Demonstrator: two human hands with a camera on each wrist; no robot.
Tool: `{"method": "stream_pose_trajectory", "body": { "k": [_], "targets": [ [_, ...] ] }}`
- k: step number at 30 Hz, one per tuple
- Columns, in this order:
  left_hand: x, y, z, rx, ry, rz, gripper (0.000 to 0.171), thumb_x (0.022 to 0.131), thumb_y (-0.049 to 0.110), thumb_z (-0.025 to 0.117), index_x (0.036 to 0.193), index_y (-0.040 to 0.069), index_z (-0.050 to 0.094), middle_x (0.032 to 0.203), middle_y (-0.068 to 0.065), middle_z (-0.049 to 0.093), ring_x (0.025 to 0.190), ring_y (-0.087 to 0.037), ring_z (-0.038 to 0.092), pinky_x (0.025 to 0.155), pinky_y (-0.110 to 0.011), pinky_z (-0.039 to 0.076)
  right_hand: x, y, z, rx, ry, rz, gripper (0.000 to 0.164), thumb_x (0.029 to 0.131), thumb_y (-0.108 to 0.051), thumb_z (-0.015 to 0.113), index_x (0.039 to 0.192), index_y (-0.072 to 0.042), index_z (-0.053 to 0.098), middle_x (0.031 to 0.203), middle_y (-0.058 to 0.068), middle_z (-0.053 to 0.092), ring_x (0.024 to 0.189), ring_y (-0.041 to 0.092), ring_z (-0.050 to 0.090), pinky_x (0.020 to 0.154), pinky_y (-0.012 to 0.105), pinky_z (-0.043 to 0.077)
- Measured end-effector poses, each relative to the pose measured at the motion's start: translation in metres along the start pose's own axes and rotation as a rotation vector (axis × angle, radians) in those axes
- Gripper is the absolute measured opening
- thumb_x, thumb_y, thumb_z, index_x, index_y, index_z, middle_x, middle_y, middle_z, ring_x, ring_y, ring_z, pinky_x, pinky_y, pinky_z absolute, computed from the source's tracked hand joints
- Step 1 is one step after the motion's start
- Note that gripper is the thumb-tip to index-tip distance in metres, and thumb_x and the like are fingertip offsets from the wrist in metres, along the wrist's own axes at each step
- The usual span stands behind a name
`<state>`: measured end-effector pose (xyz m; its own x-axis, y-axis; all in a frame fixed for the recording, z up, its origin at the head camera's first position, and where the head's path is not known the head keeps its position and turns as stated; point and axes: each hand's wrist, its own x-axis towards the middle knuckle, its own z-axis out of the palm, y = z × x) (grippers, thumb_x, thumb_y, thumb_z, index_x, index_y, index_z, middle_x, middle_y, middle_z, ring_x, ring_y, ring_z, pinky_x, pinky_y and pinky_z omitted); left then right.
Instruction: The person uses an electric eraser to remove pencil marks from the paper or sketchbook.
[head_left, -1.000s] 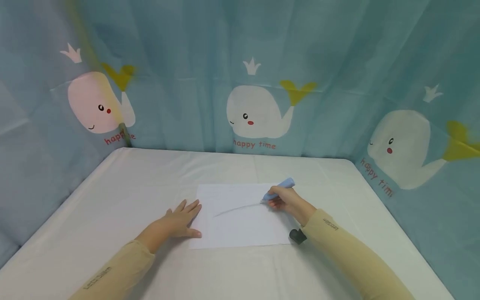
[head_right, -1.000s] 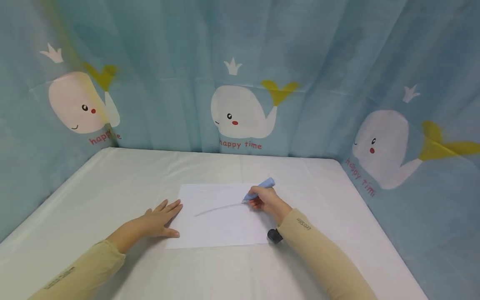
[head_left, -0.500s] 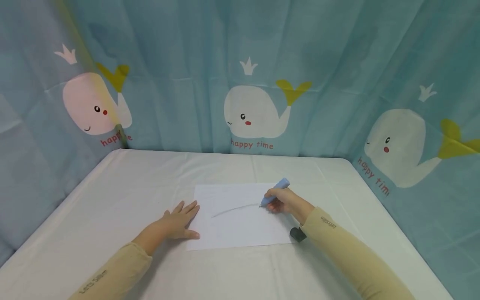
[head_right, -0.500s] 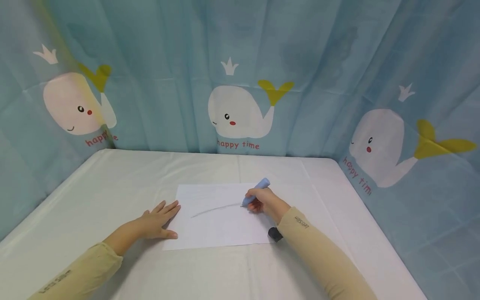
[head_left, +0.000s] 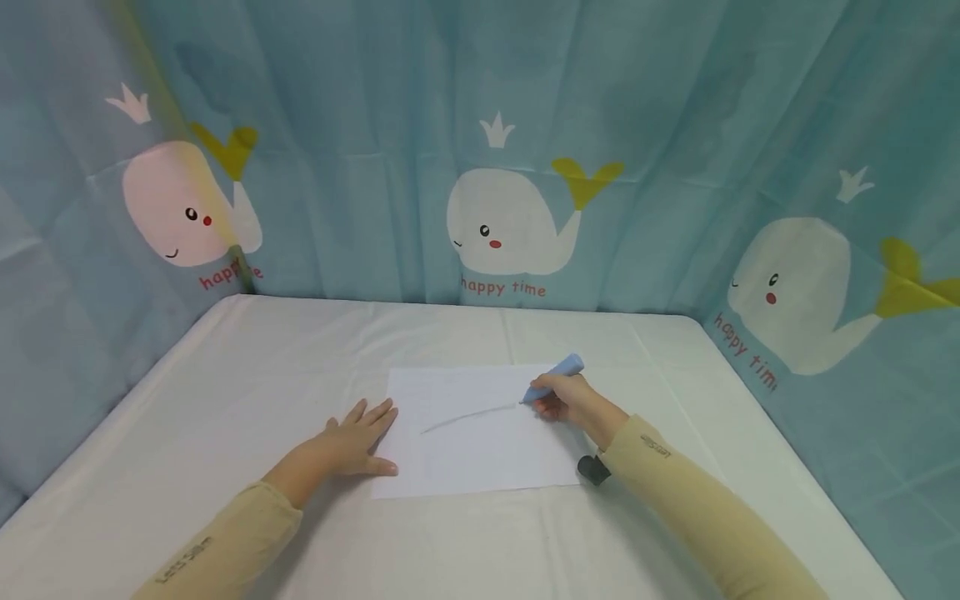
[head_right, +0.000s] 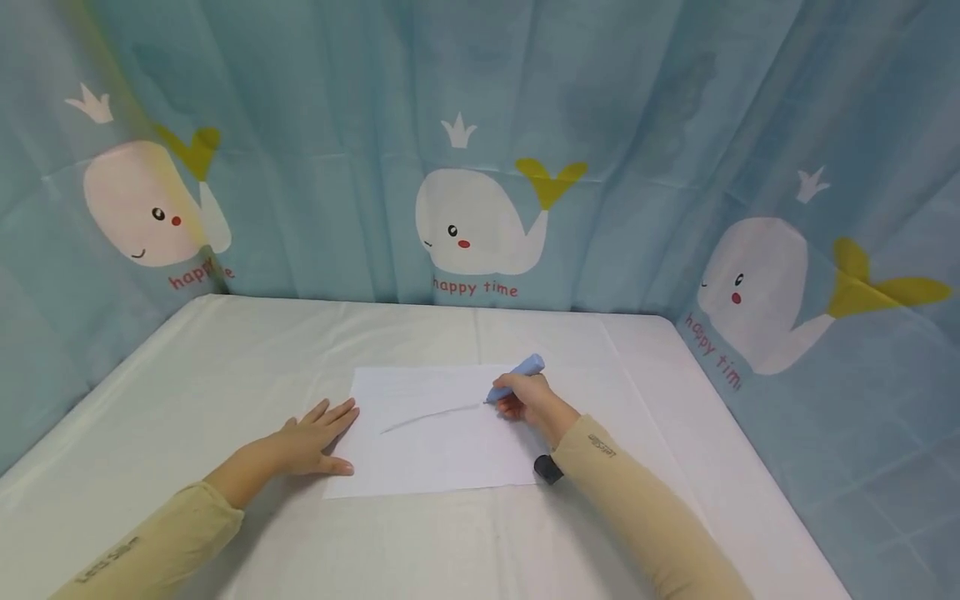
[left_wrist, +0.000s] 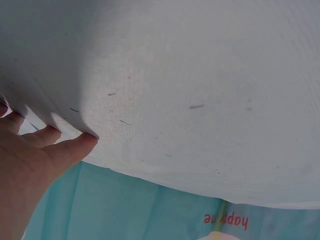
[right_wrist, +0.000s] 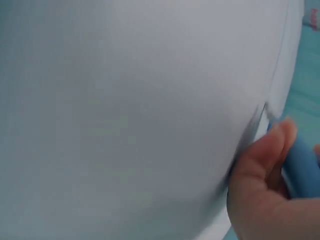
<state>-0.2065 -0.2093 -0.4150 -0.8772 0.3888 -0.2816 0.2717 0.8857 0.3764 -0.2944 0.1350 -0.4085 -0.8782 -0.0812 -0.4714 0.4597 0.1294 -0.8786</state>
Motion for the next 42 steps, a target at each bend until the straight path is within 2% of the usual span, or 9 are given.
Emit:
{"method": "stream_pose_trajectory", "body": {
  "k": [13, 17, 30, 37, 42],
  "targets": [
    [-0.001, 0.000, -0.001, -0.003, 0.004, 0.009, 0.096, 0.083, 0.050, 0.071, 0.150, -0.003, 0.028, 0.158, -0.021, 0.016, 0.140, -0.054, 0.005, 0.098, -0.080, 0.009, 0.000, 0.000, 0.006, 0.000, -0.018, 0.018, 0.026, 0.088, -0.009, 0.062, 0.106, 0.008, 0.056, 0.063, 0.008, 0.060, 0.050, 0.012, 0.056, 0.051, 0.021, 0.048],
    [0.000, 0.000, -0.001, -0.003, 0.003, 0.009, 0.096, 0.083, 0.050, 0.071, 0.150, -0.003, 0.028, 0.158, -0.021, 0.016, 0.140, -0.054, 0.005, 0.098, -0.080, 0.008, -0.001, 0.000, 0.005, 0.004, -0.010, -0.011, 0.025, 0.089, -0.009, 0.062, 0.107, 0.008, 0.056, 0.063, 0.008, 0.060, 0.050, 0.012, 0.056, 0.051, 0.020, 0.049],
    [-0.002, 0.000, -0.002, -0.012, -0.007, 0.016, 0.097, 0.083, 0.050, 0.071, 0.150, -0.003, 0.027, 0.158, -0.021, 0.016, 0.140, -0.054, 0.005, 0.098, -0.080, 0.008, 0.002, 0.003, 0.008, -0.003, -0.026, -0.010, 0.025, 0.089, -0.010, 0.062, 0.106, 0.008, 0.057, 0.063, 0.008, 0.060, 0.050, 0.012, 0.057, 0.051, 0.021, 0.049],
    [0.000, -0.002, 0.000, 0.003, 0.000, 0.021, 0.097, 0.083, 0.053, 0.070, 0.150, -0.002, 0.027, 0.159, -0.020, 0.016, 0.141, -0.053, 0.005, 0.099, -0.079, 0.009, -0.002, 0.004, 0.008, 0.075, 0.031, -0.038, 0.022, 0.088, -0.010, 0.059, 0.100, 0.008, 0.060, 0.065, 0.010, 0.063, 0.056, 0.015, 0.061, 0.055, 0.024, 0.053],
    [0.001, -0.003, 0.001, 0.003, 0.006, 0.015, 0.097, 0.082, 0.052, 0.071, 0.150, -0.003, 0.028, 0.158, -0.020, 0.017, 0.141, -0.053, 0.006, 0.099, -0.080, 0.009, -0.002, 0.001, 0.011, 0.058, 0.060, -0.026, 0.018, 0.085, -0.008, 0.060, 0.096, 0.006, 0.059, 0.063, 0.010, 0.062, 0.054, 0.014, 0.060, 0.054, 0.024, 0.053]
  ]
}}
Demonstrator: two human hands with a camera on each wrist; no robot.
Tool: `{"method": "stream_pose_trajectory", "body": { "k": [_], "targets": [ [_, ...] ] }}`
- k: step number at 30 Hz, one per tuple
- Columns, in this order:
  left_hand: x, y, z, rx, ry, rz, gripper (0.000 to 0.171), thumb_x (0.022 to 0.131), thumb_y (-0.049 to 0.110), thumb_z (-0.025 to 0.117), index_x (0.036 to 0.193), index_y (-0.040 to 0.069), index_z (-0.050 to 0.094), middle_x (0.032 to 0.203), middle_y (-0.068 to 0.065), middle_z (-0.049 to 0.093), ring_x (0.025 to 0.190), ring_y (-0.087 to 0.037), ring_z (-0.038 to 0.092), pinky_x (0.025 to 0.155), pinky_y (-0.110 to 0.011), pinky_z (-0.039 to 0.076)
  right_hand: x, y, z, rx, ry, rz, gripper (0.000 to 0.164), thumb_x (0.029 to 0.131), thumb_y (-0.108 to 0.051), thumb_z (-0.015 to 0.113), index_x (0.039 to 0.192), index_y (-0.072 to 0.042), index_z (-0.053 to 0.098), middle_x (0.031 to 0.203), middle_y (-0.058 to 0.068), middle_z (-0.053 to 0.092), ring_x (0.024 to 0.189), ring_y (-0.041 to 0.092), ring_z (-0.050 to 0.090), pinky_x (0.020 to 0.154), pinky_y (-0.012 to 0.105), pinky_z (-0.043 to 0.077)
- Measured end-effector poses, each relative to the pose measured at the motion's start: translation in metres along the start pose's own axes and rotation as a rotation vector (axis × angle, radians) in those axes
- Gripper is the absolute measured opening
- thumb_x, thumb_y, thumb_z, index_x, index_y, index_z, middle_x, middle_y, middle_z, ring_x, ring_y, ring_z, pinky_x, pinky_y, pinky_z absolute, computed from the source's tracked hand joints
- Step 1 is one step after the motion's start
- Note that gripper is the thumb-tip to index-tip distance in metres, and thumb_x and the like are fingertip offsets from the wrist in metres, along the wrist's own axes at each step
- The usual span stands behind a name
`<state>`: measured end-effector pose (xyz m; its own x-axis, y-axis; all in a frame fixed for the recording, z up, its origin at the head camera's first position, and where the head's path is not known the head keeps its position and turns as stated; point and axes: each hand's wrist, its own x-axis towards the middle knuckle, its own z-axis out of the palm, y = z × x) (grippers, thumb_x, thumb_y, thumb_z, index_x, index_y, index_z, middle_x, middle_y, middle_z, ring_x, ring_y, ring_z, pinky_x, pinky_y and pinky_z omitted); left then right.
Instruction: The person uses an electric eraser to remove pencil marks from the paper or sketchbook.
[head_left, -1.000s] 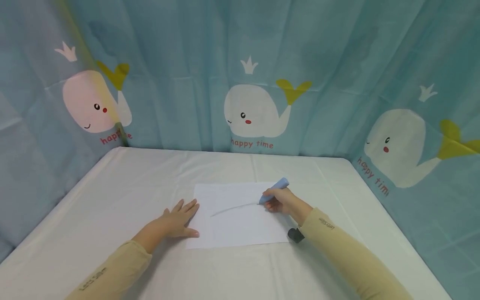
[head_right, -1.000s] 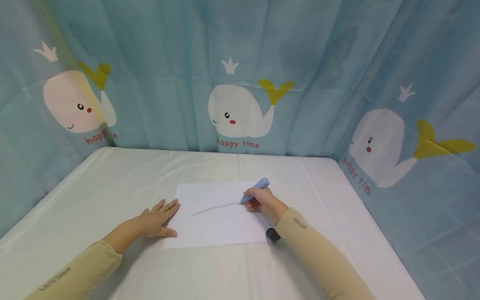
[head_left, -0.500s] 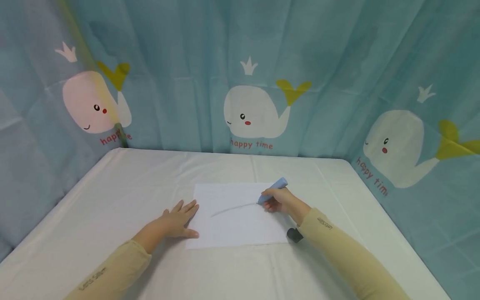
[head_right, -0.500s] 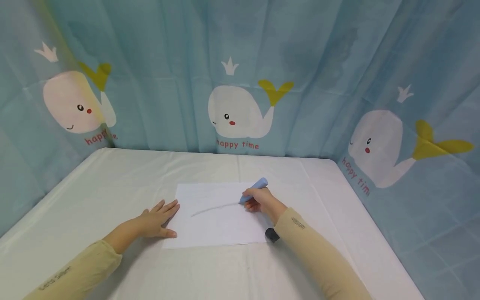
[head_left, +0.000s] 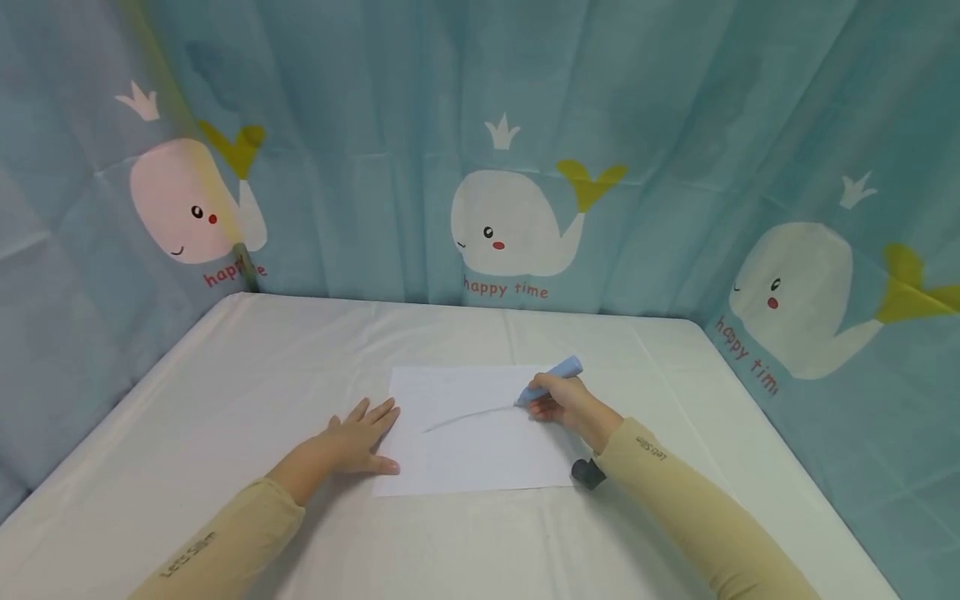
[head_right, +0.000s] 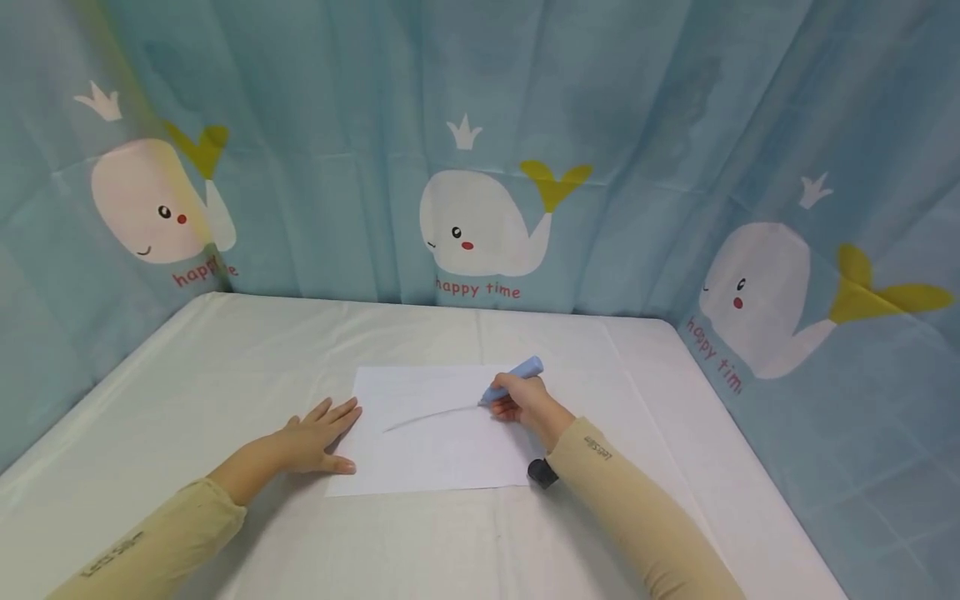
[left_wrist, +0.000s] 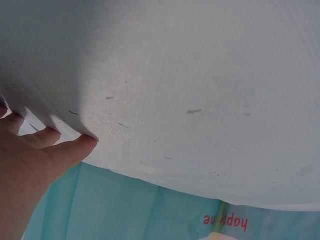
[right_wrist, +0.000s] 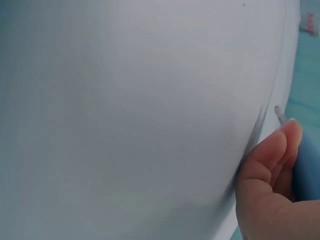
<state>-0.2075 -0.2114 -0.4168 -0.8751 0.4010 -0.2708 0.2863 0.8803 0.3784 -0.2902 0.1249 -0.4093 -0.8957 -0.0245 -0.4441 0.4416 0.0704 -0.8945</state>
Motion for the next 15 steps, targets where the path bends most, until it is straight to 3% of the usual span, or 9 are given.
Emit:
{"method": "stream_pose_trajectory", "body": {
  "k": [5, 15],
  "targets": [
    [0.0013, 0.0011, 0.0001, 0.002, 0.001, 0.005, 0.097, 0.082, 0.052, 0.071, 0.150, -0.003, 0.029, 0.158, -0.020, 0.018, 0.141, -0.053, 0.006, 0.099, -0.079, 0.010, 0.0020, 0.0009, -0.0005, -0.009, 0.036, 0.016, 0.016, 0.084, -0.007, 0.061, 0.094, 0.005, 0.059, 0.063, 0.009, 0.061, 0.053, 0.014, 0.058, 0.053, 0.023, 0.052],
    [0.0000, 0.0033, -0.0034, 0.002, -0.002, -0.012, 0.097, 0.082, 0.050, 0.072, 0.150, -0.003, 0.028, 0.159, -0.020, 0.017, 0.141, -0.053, 0.005, 0.099, -0.079, 0.009, 0.0043, -0.0010, -0.0011, -0.059, -0.030, 0.045, 0.023, 0.087, -0.009, 0.062, 0.103, 0.008, 0.058, 0.064, 0.008, 0.061, 0.052, 0.012, 0.058, 0.055, 0.023, 0.052]
  ]
}}
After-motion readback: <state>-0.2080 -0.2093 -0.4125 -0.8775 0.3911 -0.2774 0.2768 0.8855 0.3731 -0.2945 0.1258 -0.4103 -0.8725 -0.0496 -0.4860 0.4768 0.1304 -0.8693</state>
